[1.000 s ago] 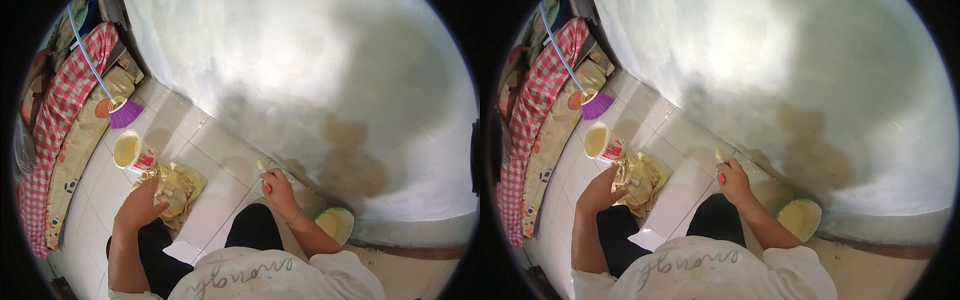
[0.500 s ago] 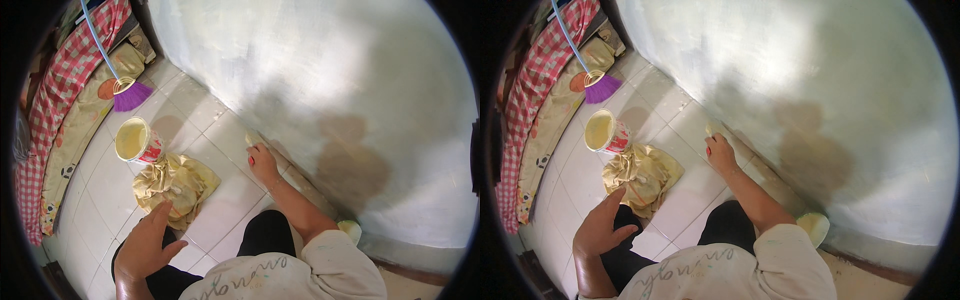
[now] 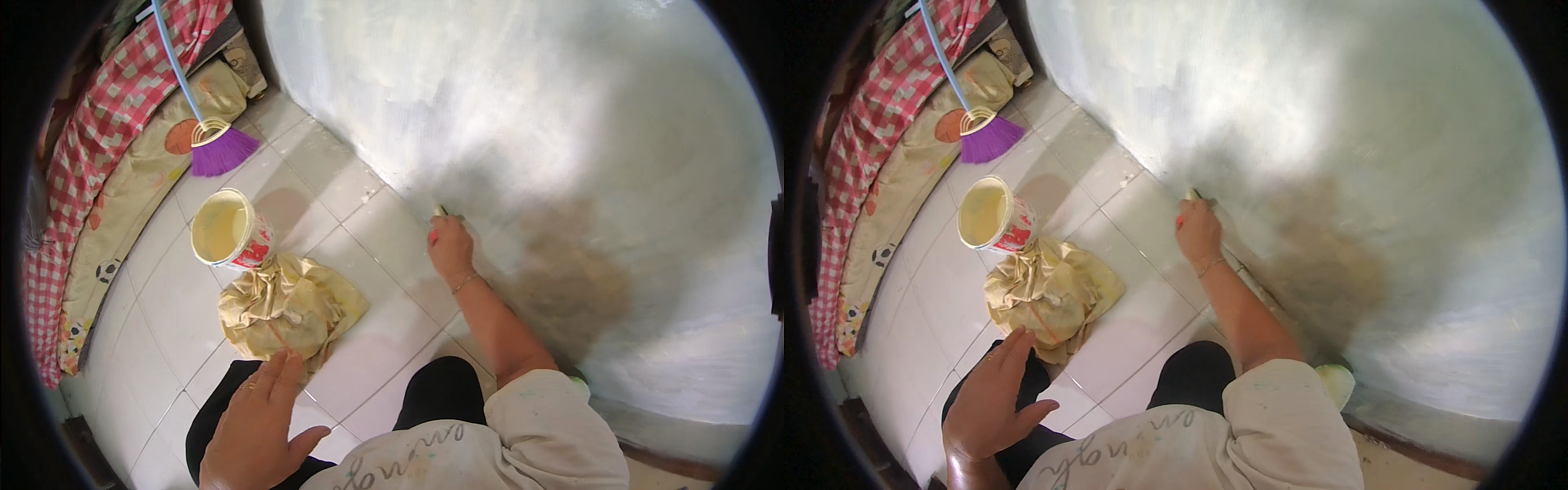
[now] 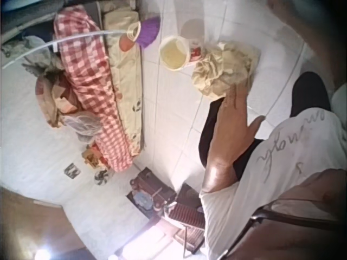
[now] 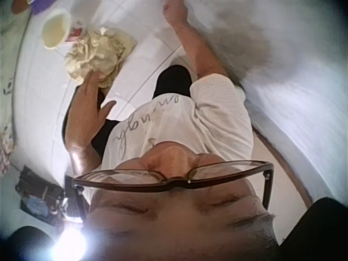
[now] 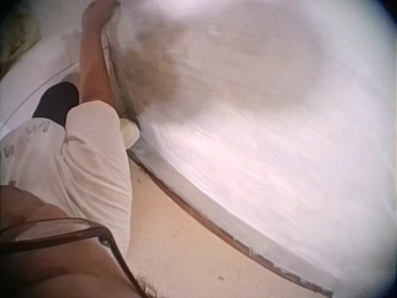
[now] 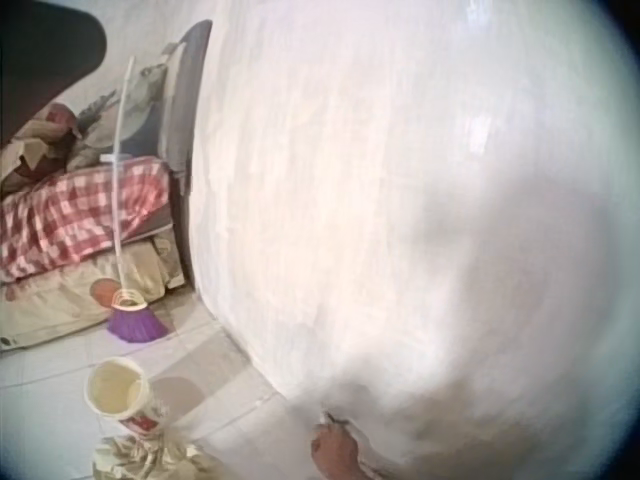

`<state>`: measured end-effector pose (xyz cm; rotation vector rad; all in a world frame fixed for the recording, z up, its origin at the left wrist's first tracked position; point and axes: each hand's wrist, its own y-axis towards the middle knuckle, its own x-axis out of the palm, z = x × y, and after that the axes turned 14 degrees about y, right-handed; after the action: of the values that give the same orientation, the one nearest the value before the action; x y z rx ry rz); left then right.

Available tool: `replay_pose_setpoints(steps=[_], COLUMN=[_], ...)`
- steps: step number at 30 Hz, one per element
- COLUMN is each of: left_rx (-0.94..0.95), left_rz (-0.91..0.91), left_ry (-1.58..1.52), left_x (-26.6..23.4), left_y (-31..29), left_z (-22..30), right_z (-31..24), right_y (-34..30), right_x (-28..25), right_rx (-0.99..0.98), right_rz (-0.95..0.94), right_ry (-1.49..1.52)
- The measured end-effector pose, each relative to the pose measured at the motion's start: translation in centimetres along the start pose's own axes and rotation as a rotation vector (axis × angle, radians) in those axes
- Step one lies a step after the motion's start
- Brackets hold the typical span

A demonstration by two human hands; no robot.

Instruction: The person paints the lower section of a wall with white paint using a brush, dipping it into a bowl. They then use a cloth to wipe the floor and the wall near the baseboard to clean up excess paint.

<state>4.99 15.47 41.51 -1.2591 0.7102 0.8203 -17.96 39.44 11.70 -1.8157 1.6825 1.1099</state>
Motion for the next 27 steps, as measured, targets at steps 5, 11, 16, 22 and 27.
replay_pose_setpoints(steps=[5,11,16,22,27], left_rx=[0.045,0.112,0.134,0.234,0.233], left_rz=[-0.001,0.077,0.092,0.121,0.168], left_ry=[-0.02,0.011,-0.003,0.01,0.033], left_x=[0.4,0.5,0.2,1.0,0.9], left_y=[0.4,-0.5,-2.1,-2.2,-2.8], left_z=[0.1,0.4,0.6,0.6,0.1], right_z=[2.6,3.0,-5.7,-3.3,-0.1], right_y=[-1.4,-1.7,-4.9,-7.1,-2.5], right_x=[0.6,-8.2,-16.8,-10.7,-8.9], right_rx=[-0.113,-0.023,-0.272,-0.119,-0.106], right_rz=[-0.152,-0.085,0.207,-0.308,-0.269], right_ry=[-0.006,0.125,0.147,-0.005,-0.015])
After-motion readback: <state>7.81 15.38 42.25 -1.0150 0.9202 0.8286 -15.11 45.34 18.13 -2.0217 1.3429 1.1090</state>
